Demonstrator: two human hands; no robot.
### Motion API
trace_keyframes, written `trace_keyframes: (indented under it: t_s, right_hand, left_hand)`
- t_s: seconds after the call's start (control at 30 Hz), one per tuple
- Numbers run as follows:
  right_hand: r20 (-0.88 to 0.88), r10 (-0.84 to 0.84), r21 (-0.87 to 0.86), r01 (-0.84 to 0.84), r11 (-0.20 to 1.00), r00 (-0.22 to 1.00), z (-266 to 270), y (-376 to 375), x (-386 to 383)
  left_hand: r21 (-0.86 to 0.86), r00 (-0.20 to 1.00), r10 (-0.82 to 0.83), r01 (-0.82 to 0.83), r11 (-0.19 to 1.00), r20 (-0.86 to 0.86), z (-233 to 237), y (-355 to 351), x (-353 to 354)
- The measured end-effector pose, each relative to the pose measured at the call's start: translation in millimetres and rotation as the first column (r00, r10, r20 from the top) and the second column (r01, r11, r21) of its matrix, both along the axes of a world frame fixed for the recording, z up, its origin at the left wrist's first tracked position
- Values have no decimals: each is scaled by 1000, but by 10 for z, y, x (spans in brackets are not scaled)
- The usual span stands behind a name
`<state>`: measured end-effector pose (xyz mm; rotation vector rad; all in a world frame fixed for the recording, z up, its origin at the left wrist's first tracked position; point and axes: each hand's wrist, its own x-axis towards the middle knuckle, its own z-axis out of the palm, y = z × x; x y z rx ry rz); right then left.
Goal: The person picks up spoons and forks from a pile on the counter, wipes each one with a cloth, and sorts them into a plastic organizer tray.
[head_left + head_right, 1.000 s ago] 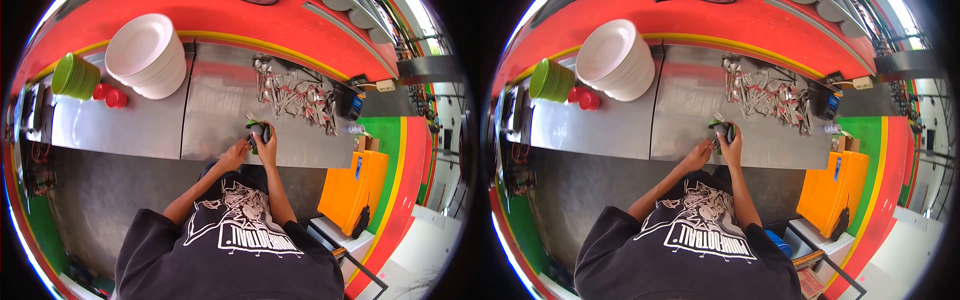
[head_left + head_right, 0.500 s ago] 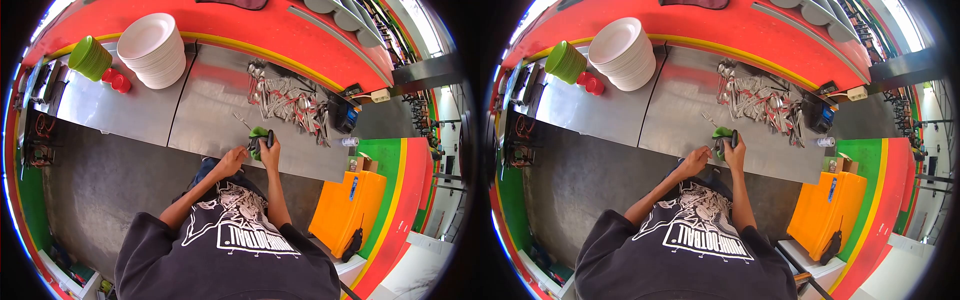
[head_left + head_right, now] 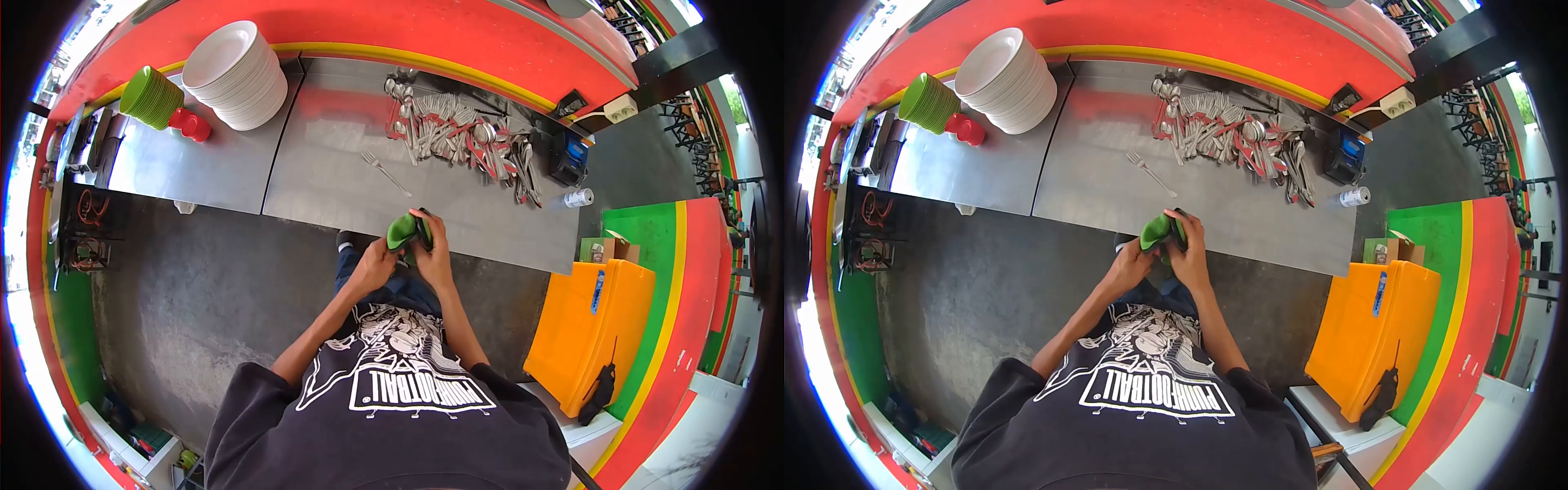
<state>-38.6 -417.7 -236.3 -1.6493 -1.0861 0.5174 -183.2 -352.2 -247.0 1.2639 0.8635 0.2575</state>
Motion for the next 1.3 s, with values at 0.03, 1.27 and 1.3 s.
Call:
trace_keyframes:
  t_s: [0.03,1.27,1.3]
  right_hand:
    - [-90,17,-3,-17,1000,996,7,-40,13]
    - [-923,193,198,-21,980,332,-99,-613,439]
    - [-909,119,129,-2,992,399,-68,-599,425]
  left_hand:
    - [48,1000,1,1,999,-24,-14,-85,-1]
    - [-366,976,48,35,930,214,239,-700,274]
    - [-248,984,30,15,969,178,242,-707,273]
